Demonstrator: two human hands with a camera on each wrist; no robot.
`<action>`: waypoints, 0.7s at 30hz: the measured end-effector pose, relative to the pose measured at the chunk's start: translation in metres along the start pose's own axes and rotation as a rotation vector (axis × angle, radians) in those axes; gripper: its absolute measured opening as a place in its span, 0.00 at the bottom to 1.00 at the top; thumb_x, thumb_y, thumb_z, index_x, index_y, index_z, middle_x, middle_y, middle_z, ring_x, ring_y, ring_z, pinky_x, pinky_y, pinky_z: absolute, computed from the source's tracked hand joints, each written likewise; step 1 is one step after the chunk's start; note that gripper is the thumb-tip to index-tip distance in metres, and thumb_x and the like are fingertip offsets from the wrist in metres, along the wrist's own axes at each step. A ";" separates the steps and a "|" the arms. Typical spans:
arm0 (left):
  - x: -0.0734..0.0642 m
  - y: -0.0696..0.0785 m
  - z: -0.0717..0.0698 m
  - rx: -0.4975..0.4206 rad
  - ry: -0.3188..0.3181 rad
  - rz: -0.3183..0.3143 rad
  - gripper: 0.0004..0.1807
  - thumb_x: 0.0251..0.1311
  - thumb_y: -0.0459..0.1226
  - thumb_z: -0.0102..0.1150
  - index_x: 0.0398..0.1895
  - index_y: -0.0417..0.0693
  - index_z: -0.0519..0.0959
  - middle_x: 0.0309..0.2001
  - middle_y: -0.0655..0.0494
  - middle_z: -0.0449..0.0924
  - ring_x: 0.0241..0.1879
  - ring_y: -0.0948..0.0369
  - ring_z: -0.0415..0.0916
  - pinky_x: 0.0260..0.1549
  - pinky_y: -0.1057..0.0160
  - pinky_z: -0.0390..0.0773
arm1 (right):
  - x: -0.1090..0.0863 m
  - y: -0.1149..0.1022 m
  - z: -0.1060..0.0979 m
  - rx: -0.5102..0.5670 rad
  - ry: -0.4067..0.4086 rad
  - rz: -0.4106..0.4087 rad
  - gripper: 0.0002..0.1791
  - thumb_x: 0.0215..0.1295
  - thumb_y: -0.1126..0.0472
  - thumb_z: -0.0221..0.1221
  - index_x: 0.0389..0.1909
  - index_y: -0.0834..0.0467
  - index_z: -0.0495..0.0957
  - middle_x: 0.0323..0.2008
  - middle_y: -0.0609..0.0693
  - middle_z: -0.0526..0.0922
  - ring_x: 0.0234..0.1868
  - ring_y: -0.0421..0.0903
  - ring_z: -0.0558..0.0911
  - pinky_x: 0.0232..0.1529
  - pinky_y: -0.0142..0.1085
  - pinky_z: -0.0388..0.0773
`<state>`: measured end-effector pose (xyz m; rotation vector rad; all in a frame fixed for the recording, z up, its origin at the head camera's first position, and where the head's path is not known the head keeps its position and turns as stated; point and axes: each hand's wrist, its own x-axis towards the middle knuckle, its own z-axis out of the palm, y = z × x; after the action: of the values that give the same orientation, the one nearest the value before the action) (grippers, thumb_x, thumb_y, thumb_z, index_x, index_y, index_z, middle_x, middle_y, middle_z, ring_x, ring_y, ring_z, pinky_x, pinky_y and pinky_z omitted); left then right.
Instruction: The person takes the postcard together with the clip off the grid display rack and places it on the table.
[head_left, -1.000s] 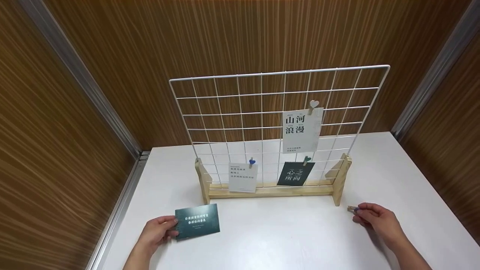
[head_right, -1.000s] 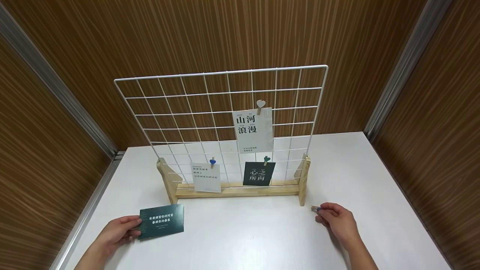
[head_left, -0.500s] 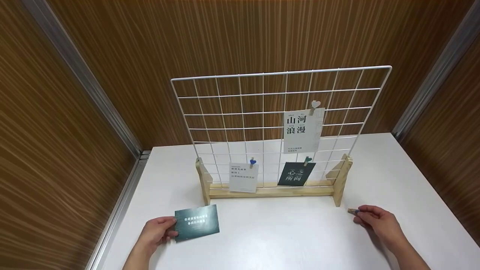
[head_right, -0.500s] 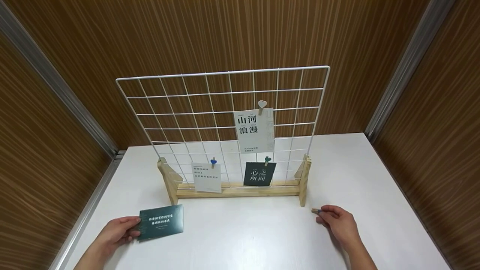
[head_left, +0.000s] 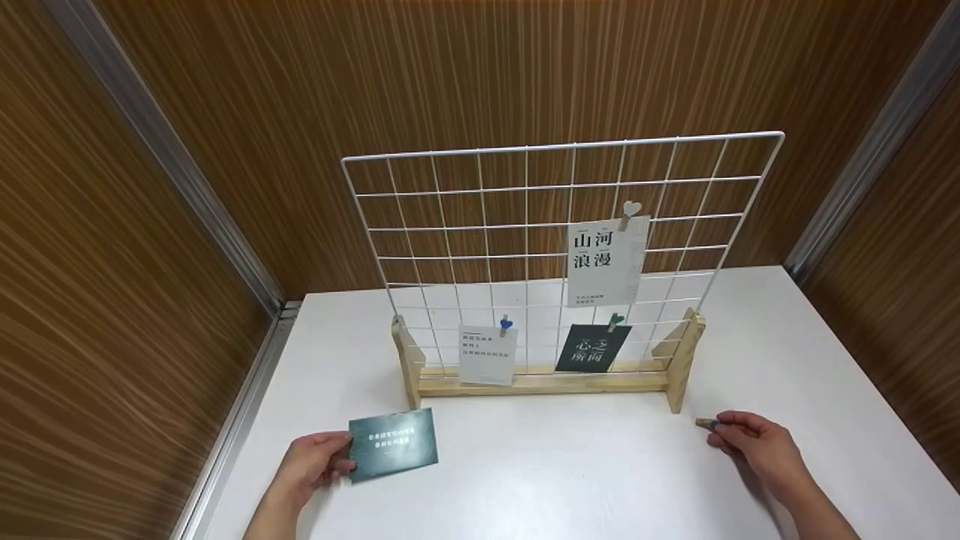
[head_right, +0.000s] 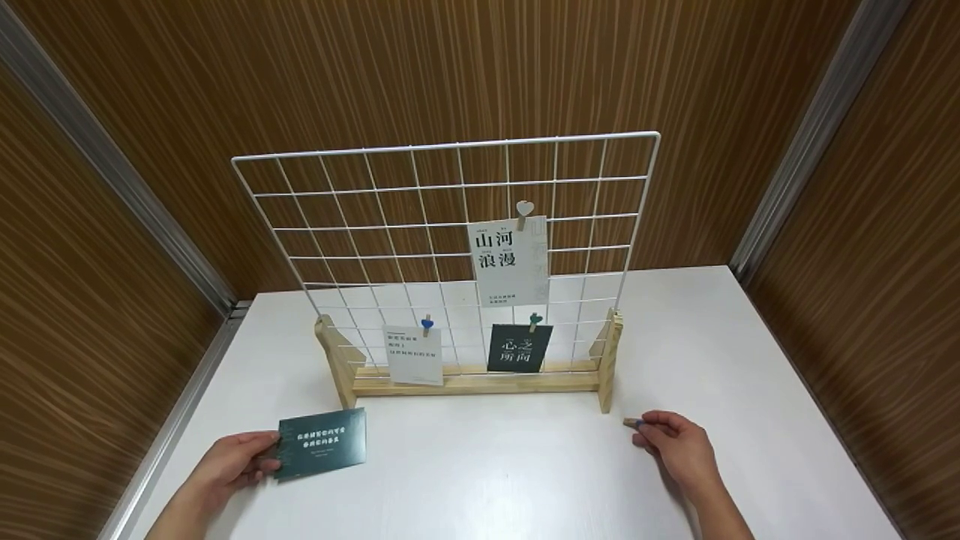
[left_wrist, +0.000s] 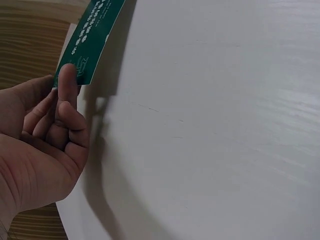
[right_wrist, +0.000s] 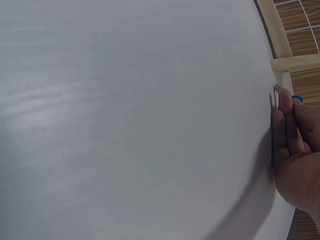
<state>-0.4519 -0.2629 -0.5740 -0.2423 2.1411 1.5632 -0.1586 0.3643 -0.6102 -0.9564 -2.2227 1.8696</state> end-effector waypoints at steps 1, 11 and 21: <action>0.000 0.000 0.000 0.001 -0.002 0.000 0.21 0.77 0.35 0.58 0.61 0.25 0.78 0.35 0.50 0.87 0.28 0.61 0.84 0.28 0.64 0.78 | 0.000 0.000 0.000 -0.002 0.001 0.000 0.23 0.80 0.67 0.56 0.67 0.78 0.68 0.46 0.54 0.89 0.42 0.40 0.90 0.45 0.32 0.85; 0.002 0.001 -0.001 0.030 -0.003 -0.026 0.23 0.78 0.39 0.58 0.64 0.27 0.77 0.38 0.50 0.88 0.31 0.61 0.85 0.32 0.62 0.78 | -0.003 -0.001 0.000 -0.013 0.004 0.009 0.24 0.80 0.67 0.55 0.69 0.78 0.66 0.44 0.52 0.89 0.42 0.40 0.89 0.46 0.31 0.84; 0.002 0.000 -0.002 0.010 0.001 -0.023 0.24 0.77 0.39 0.60 0.64 0.27 0.77 0.37 0.51 0.89 0.31 0.60 0.86 0.33 0.60 0.78 | -0.004 0.000 0.001 -0.007 0.000 0.004 0.25 0.80 0.66 0.56 0.69 0.77 0.67 0.46 0.53 0.89 0.43 0.40 0.89 0.46 0.32 0.85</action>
<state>-0.4547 -0.2643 -0.5744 -0.2640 2.1396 1.5389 -0.1563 0.3618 -0.6090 -0.9631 -2.2301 1.8655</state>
